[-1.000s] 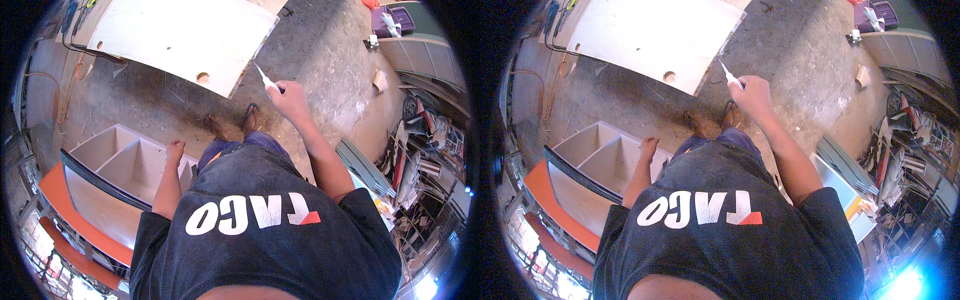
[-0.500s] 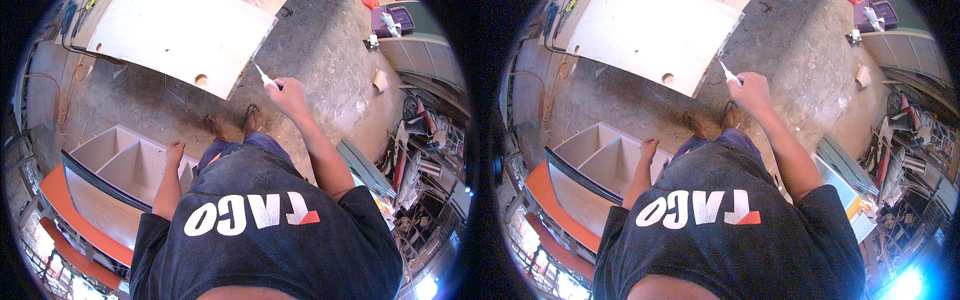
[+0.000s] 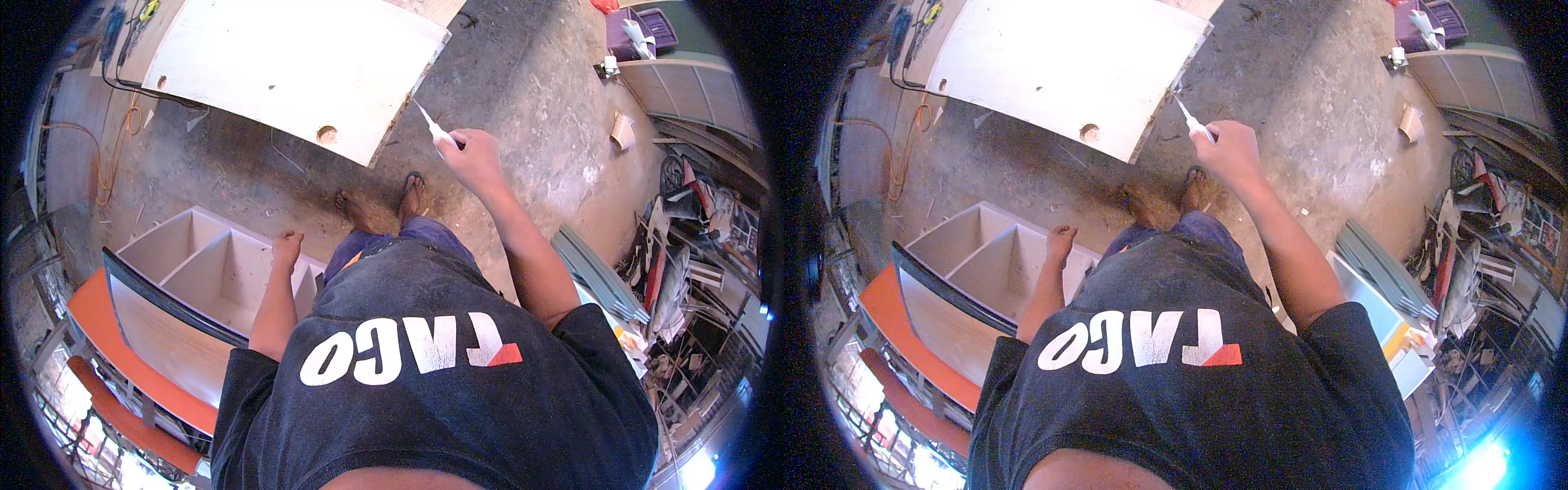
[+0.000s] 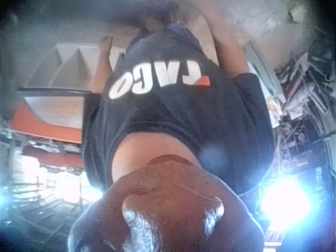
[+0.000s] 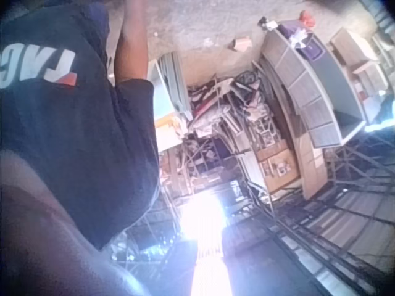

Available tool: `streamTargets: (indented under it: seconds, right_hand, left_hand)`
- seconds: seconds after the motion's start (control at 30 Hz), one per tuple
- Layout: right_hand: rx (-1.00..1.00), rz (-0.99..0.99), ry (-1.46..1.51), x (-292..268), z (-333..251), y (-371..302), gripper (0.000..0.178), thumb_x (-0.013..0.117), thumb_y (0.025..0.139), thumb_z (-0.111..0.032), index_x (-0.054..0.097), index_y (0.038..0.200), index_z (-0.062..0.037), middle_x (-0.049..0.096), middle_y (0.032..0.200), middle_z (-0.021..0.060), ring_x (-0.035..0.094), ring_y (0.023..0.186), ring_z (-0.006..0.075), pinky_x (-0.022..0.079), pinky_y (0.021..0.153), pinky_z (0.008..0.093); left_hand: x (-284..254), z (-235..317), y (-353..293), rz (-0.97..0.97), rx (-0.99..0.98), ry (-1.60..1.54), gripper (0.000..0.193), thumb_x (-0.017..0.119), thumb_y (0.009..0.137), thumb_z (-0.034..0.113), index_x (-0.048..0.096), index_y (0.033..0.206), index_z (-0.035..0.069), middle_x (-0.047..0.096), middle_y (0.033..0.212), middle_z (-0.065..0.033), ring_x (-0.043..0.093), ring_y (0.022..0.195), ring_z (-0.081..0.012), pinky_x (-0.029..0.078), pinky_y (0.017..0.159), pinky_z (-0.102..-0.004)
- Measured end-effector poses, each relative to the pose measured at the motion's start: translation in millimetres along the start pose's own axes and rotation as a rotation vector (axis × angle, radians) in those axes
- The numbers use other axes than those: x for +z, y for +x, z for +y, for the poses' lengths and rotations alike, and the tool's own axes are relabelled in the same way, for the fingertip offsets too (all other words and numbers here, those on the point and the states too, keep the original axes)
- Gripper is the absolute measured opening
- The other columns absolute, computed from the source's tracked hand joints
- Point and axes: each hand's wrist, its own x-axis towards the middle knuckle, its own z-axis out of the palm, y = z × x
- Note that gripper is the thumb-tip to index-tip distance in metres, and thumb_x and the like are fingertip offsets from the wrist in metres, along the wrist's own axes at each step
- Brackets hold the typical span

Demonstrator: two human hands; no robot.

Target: The person applies adhesive to the edges of a wooden panel using a small applicator and then presses a laminate strip onto the edge to finish it.

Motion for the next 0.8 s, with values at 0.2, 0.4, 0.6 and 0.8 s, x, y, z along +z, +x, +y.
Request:
streamTargets:
  seconds: [0.2,0.4,0.6,0.8]
  right_hand:
    - [-0.071,0.084,0.109,4.8,33.9,-6.1,0.035,0.071,0.089,-0.034,0.075,0.093,0.0005,0.070,0.079,0.0171,0.062,0.067,0.0294,0.047,0.064,0.0398]
    - [-0.081,0.103,0.118,3.3,31.6,5.9,0.035,0.073,0.088,-0.034,0.076,0.096,-0.0001,0.069,0.082,0.0179,0.065,0.072,0.0295,0.049,0.067,0.0397]
    - [-0.122,0.071,0.122,6.5,31.5,18.6,0.035,0.072,0.089,-0.035,0.076,0.095,0.0000,0.068,0.083,0.0197,0.066,0.074,0.0335,0.051,0.070,0.0430]
    - [-0.142,0.070,0.124,2.8,37.9,25.7,0.035,0.072,0.088,-0.034,0.076,0.093,0.0001,0.068,0.081,0.0199,0.066,0.074,0.0350,0.051,0.070,0.0430]
  left_hand:
    - [-9.0,10.2,-10.1,0.007,0.026,-0.038,0.055,0.078,0.084,0.037,0.072,0.125,0.002,0.071,0.123,-0.0255,0.067,0.116,-0.0371,0.052,0.100,-0.0441]
    - [-13.3,22.4,-24.3,0.036,0.006,-0.075,0.056,0.078,0.083,0.036,0.072,0.123,-0.001,0.072,0.118,-0.0266,0.069,0.111,-0.0362,0.053,0.097,-0.0442]
    - [-3.8,14.7,-38.3,0.061,0.007,-0.053,0.055,0.078,0.083,0.036,0.072,0.123,-0.001,0.072,0.117,-0.0255,0.070,0.110,-0.0367,0.054,0.096,-0.0440]
    - [8.7,25.3,-61.8,0.029,-0.045,-0.063,0.052,0.080,0.083,0.032,0.073,0.122,-0.001,0.074,0.116,-0.0221,0.069,0.109,-0.0320,0.054,0.095,-0.0413]
